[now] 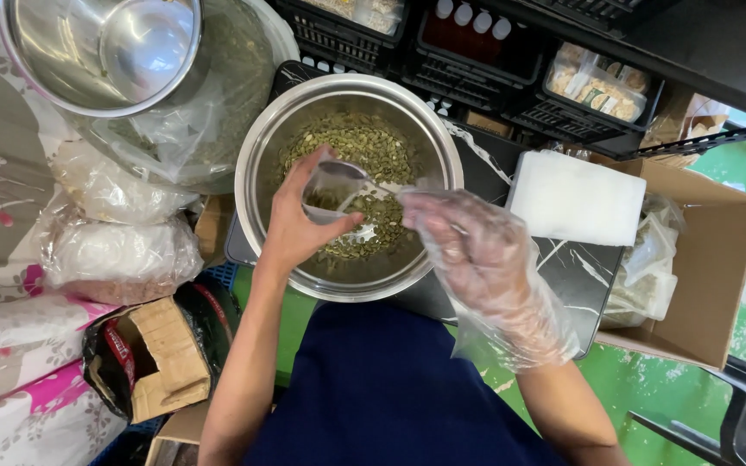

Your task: The person scoops green seeds from a large metal bowl into small plastic bags using a metal spoon. They place each filled bag on a digital scale to check the weight, then set the bag aside. The process is repeated multiple times throughout the clip.

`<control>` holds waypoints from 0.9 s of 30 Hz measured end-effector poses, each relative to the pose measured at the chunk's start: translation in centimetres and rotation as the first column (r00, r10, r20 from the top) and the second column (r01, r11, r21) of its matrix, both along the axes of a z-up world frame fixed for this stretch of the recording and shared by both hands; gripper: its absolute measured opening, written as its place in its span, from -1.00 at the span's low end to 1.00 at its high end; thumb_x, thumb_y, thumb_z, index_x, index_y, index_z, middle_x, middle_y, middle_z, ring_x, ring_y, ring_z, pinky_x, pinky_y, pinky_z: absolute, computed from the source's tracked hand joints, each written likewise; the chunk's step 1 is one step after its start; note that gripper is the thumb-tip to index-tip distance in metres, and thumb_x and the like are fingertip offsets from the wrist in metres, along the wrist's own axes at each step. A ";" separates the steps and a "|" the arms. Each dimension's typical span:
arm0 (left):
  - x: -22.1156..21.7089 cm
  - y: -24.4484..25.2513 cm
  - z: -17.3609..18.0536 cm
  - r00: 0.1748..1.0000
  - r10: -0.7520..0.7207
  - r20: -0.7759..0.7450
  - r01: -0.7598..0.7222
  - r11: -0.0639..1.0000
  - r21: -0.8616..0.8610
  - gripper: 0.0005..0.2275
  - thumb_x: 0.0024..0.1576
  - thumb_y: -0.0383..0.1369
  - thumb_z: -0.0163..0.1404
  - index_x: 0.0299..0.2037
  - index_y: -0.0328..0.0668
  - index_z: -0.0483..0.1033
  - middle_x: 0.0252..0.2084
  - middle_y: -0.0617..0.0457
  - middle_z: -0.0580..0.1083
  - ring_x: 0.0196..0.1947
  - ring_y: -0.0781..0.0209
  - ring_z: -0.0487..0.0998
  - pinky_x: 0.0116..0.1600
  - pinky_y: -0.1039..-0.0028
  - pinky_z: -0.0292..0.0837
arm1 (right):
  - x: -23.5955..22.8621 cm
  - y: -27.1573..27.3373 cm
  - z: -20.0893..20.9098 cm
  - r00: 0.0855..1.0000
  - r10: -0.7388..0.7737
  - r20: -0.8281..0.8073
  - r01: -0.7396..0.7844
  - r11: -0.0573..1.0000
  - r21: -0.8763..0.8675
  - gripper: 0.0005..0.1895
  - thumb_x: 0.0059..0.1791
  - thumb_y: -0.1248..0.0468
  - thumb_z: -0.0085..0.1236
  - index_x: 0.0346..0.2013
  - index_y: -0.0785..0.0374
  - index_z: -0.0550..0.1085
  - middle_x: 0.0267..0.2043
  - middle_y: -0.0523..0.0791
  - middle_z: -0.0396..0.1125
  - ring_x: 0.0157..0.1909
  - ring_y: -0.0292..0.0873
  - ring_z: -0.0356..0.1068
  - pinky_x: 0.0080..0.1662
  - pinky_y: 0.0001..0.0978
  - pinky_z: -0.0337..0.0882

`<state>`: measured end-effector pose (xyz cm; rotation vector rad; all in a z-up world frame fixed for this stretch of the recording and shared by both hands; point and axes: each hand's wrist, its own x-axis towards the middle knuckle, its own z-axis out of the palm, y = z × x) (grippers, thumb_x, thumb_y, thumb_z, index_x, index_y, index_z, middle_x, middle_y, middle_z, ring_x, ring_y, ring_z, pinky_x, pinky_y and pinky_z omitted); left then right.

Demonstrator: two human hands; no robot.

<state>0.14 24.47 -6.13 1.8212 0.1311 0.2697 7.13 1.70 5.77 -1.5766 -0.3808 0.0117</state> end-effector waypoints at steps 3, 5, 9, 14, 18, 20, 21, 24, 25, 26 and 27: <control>-0.4 0.2 -0.7 1.000 0.022 -0.004 -0.022 0.999 -0.042 -0.18 -0.11 -0.21 0.47 0.39 -0.13 0.36 0.28 -0.14 0.45 0.32 -0.21 0.46 0.41 -0.19 0.29 | 0.8 -1.0 -1.0 0.999 -0.028 0.024 0.029 0.997 -0.070 -0.45 0.20 -0.04 -0.15 -0.17 0.43 0.54 -0.22 0.22 0.51 -0.26 0.11 0.63 -0.15 -0.07 0.68; -0.8 0.3 -0.6 0.996 0.088 0.033 -0.084 0.992 -0.093 -0.19 -0.07 -0.30 0.46 0.43 -0.12 0.33 0.31 -0.14 0.44 0.36 -0.17 0.43 0.44 -0.12 0.26 | 1.5 -1.2 -1.9 0.997 -0.051 0.054 0.058 0.989 -0.133 -0.53 0.26 0.12 -0.21 -0.04 0.46 0.55 -0.24 0.19 0.52 -0.20 0.10 0.62 -0.05 -0.05 0.66; -1.9 1.5 0.7 0.990 0.139 0.019 -0.136 0.983 -0.121 -0.18 -0.05 -0.30 0.43 0.45 -0.18 0.28 0.33 -0.22 0.41 0.35 -0.23 0.41 0.46 -0.20 0.22 | 2.9 0.5 -12.0 0.994 -0.039 -0.103 0.044 0.998 0.051 -0.62 0.26 0.09 -0.13 0.03 0.32 0.52 -0.17 0.12 0.50 -0.13 0.04 0.59 0.01 -0.06 0.64; -3.2 3.3 1.2 0.968 0.209 0.140 -0.199 0.977 -0.083 -0.18 -0.03 -0.35 0.44 0.45 -0.22 0.25 0.35 -0.21 0.40 0.37 -0.14 0.42 0.43 -0.08 0.33 | 1.5 3.9 -19.4 0.927 -0.176 -0.332 0.153 0.984 -0.096 -0.57 0.19 -0.05 0.00 0.07 0.21 0.56 -0.09 0.14 0.49 -0.07 0.03 0.54 0.07 -0.07 0.59; -3.8 4.4 2.0 0.963 0.212 0.169 -0.196 0.975 -0.106 -0.18 0.00 -0.38 0.38 0.48 -0.27 0.20 0.37 -0.31 0.36 0.36 -0.25 0.41 0.44 -0.23 0.30 | 1.1 6.2 -20.6 0.758 -0.130 -0.639 0.108 0.991 -0.073 -0.66 0.22 0.05 -0.01 0.09 0.21 0.54 -0.19 0.09 0.49 -0.09 0.05 0.56 0.07 -0.04 0.60; -3.9 4.8 2.1 0.954 0.231 0.189 -0.212 0.971 -0.112 -0.17 -0.01 -0.39 0.41 0.48 -0.21 0.21 0.37 -0.25 0.37 0.38 -0.19 0.40 0.45 -0.15 0.30 | 1.2 7.3 -19.4 0.424 -0.227 -0.877 -0.017 0.966 -0.258 -0.65 0.22 0.06 -0.12 0.00 0.15 0.58 -0.20 0.08 0.54 -0.14 -0.01 0.62 -0.02 -0.15 0.63; -3.8 4.7 2.2 0.955 0.227 0.191 -0.208 0.972 -0.114 -0.17 -0.01 -0.39 0.41 0.48 -0.21 0.21 0.37 -0.25 0.37 0.38 -0.19 0.40 0.45 -0.15 0.30 | 1.0 6.3 -21.1 0.424 -0.230 -0.876 -0.013 0.966 -0.259 -0.65 0.22 0.06 -0.12 0.00 0.15 0.58 -0.20 0.08 0.54 -0.14 -0.01 0.62 -0.02 -0.15 0.63; -3.6 4.6 2.5 0.950 0.245 0.193 -0.226 0.967 -0.113 -0.17 -0.02 -0.42 0.43 0.47 -0.23 0.23 0.38 -0.20 0.39 0.41 -0.07 0.39 0.49 0.04 0.28 | 0.7 3.6 -25.4 0.313 -0.152 -0.937 0.015 0.988 -0.156 -0.59 0.18 0.05 -0.15 0.03 0.27 0.52 -0.22 0.23 0.52 -0.19 0.18 0.61 -0.08 0.05 0.64; -3.6 4.6 2.5 0.951 0.238 0.196 -0.219 0.969 -0.113 -0.16 -0.03 -0.43 0.43 0.47 -0.23 0.22 0.38 -0.24 0.38 0.40 -0.14 0.38 0.50 -0.02 0.26 | 0.7 2.6 -26.2 0.316 -0.091 -0.945 -0.020 0.995 -0.103 -0.57 0.21 0.06 -0.21 0.10 0.28 0.50 -0.15 0.24 0.51 -0.11 0.18 0.60 -0.04 0.05 0.63; -3.5 4.5 2.5 0.953 0.230 0.198 -0.211 0.971 -0.112 -0.15 -0.03 -0.43 0.43 0.48 -0.24 0.20 0.38 -0.28 0.37 0.40 -0.20 0.38 0.51 -0.08 0.25 | 0.8 1.6 -27.0 0.316 -0.029 -0.948 -0.055 0.997 -0.049 -0.54 0.24 0.06 -0.27 0.16 0.30 0.47 -0.07 0.25 0.50 -0.03 0.18 0.58 0.00 0.04 0.61; -3.4 4.5 2.4 0.952 0.231 0.198 -0.212 0.971 -0.112 -0.15 -0.03 -0.43 0.43 0.48 -0.24 0.20 0.38 -0.28 0.37 0.40 -0.20 0.38 0.51 -0.08 0.25 | 0.6 1.7 -23.0 0.316 -0.028 -0.948 -0.056 0.997 -0.048 -0.54 0.24 0.06 -0.27 0.16 0.30 0.47 -0.07 0.25 0.50 -0.03 0.18 0.58 0.00 0.04 0.61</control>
